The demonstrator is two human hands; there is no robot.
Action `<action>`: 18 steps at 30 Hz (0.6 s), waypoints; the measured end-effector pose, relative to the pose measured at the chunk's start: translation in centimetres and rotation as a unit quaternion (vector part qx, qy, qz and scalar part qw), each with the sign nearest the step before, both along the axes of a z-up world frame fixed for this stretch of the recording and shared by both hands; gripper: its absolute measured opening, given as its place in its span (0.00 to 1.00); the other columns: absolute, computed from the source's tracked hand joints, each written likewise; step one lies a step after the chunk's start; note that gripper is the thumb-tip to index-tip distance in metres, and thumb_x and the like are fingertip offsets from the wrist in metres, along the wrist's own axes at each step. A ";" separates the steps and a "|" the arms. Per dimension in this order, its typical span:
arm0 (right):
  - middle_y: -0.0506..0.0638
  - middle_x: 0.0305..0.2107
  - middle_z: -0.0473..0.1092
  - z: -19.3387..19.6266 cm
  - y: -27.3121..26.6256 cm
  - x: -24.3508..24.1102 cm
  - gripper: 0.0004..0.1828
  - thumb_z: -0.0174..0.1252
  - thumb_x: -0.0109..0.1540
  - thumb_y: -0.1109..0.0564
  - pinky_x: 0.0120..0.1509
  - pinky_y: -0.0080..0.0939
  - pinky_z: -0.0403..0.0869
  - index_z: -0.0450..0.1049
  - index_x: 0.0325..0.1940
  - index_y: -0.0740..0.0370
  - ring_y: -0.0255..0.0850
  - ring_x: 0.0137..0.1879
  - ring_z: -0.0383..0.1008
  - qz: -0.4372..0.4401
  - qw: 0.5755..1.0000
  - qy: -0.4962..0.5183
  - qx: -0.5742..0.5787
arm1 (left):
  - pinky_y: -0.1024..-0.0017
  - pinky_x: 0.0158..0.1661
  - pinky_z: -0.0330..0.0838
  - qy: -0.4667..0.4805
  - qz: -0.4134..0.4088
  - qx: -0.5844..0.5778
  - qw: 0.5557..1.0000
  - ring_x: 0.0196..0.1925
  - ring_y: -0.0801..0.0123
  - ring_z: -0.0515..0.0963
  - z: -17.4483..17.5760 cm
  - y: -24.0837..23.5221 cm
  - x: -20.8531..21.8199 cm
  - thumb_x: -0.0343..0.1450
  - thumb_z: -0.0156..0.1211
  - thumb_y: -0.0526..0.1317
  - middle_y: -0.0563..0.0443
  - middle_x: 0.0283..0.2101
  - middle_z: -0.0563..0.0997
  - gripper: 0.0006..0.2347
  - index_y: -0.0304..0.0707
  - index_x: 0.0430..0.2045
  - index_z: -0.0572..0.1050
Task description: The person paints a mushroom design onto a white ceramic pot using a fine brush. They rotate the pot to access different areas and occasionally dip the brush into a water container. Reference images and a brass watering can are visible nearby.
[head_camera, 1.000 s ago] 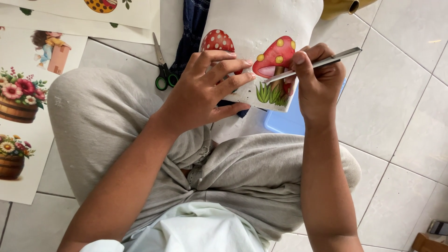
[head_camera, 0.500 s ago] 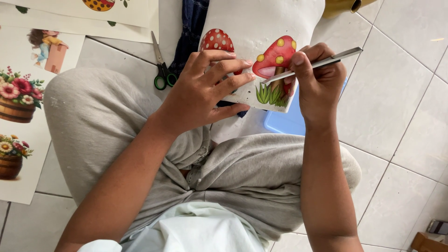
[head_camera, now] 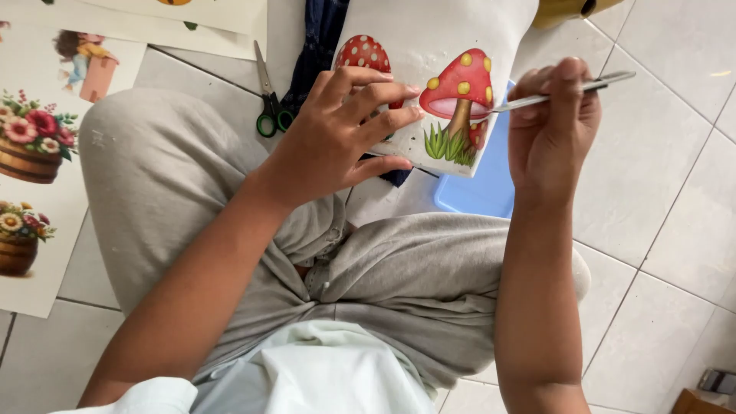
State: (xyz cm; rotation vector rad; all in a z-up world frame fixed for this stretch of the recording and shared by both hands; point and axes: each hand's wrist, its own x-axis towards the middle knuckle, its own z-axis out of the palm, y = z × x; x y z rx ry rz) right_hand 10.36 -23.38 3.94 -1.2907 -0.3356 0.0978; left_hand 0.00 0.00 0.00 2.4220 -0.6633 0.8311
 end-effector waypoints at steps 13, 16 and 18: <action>0.36 0.18 0.58 1.8 -7.8 -1.9 0.14 0.52 0.65 0.44 0.39 0.29 0.58 0.70 0.30 0.50 0.29 0.29 0.57 -0.025 0.952 0.150 0.265 | 0.66 0.40 0.66 0.003 0.037 0.083 0.996 0.54 0.57 0.69 -0.1 -1.3 0.9 0.73 0.55 0.52 0.51 0.53 0.68 0.18 0.48 0.55 0.71; 0.37 0.18 0.60 2.5 -7.5 -3.7 0.13 0.53 0.66 0.46 0.38 0.31 0.59 0.71 0.30 0.53 0.31 0.29 0.58 -0.017 0.943 0.154 0.294 | 0.66 0.40 0.66 0.022 0.042 0.093 0.995 0.54 0.59 0.69 -0.1 -1.5 1.1 0.74 0.54 0.53 0.51 0.53 0.69 0.19 0.48 0.57 0.69; 0.39 0.17 0.58 2.9 -7.4 -4.4 0.14 0.51 0.66 0.46 0.36 0.31 0.61 0.70 0.30 0.52 0.32 0.27 0.58 -0.016 0.946 0.154 0.285 | 0.65 0.45 0.67 0.055 0.040 0.082 0.994 0.56 0.59 0.69 0.2 -1.6 1.1 0.72 0.57 0.54 0.52 0.53 0.70 0.20 0.46 0.55 0.71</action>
